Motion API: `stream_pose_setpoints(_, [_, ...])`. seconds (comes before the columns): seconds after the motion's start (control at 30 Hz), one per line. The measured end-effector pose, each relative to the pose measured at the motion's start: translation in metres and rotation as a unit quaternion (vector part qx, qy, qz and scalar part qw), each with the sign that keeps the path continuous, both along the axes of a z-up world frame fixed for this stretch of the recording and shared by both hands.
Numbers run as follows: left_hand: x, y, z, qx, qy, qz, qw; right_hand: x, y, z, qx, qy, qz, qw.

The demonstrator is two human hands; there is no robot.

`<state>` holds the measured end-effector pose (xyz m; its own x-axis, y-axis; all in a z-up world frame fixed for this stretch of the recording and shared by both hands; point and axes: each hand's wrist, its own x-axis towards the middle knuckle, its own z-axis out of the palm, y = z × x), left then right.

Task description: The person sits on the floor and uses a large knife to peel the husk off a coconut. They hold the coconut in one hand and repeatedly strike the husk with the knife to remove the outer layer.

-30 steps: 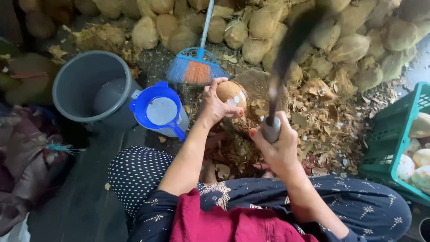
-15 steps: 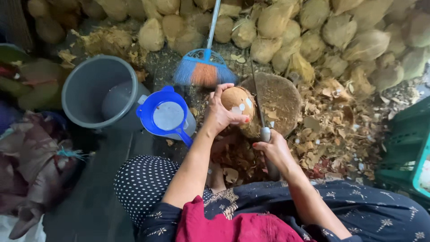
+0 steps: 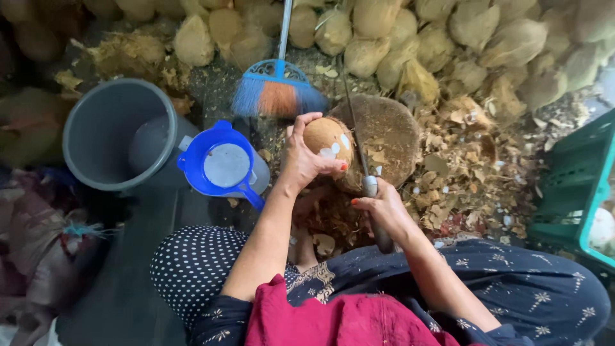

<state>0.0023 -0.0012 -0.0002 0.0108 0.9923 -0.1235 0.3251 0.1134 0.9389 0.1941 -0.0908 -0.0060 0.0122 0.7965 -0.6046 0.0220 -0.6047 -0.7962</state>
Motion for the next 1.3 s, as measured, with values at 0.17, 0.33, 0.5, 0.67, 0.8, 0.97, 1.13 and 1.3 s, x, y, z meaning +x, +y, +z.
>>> stream_pose_setpoints(0.17, [-0.002, -0.004, -0.013, 0.026, -0.024, 0.01, 0.999, 0.009, -0.034, 0.051, -0.039, 0.136, -0.026, 0.99])
stream_pose_setpoints(0.33, [0.003, -0.004, -0.004, 0.042, -0.001, -0.012, 0.999, 0.02, -0.036, 0.066, 0.148, 0.04, 0.041, 0.987])
stream_pose_setpoints(0.5, [0.002, -0.003, -0.015, 0.026, 0.013, -0.008, 1.0, 0.013, -0.035, 0.077, 0.483, -0.133, 0.016, 0.865])
stream_pose_setpoints(0.67, [0.01, -0.008, 0.011, 0.013, 0.083, -0.006, 0.996, 0.0, -0.011, -0.012, 0.273, -0.236, 0.055, 0.931])
stream_pose_setpoints(0.8, [0.01, -0.014, 0.011, 0.033, 0.103, -0.01, 0.994, -0.01, -0.016, 0.018, 0.101, -0.153, 0.075, 0.98])
stream_pose_setpoints(0.97, [0.034, -0.024, 0.02, 0.067, 0.155, -0.024, 0.985, 0.004, -0.042, 0.084, 0.276, -0.099, 0.036, 0.955])
stream_pose_setpoints(1.13, [0.05, -0.032, 0.023, 0.136, 0.234, -0.034, 0.962, 0.007, -0.037, 0.064, 0.45, -0.197, -0.017, 0.871])
stream_pose_setpoints(1.3, [0.043, -0.025, 0.001, 0.162, 0.207, -0.038, 0.964, 0.01, -0.037, -0.04, 0.047, 0.001, 0.009, 0.999])
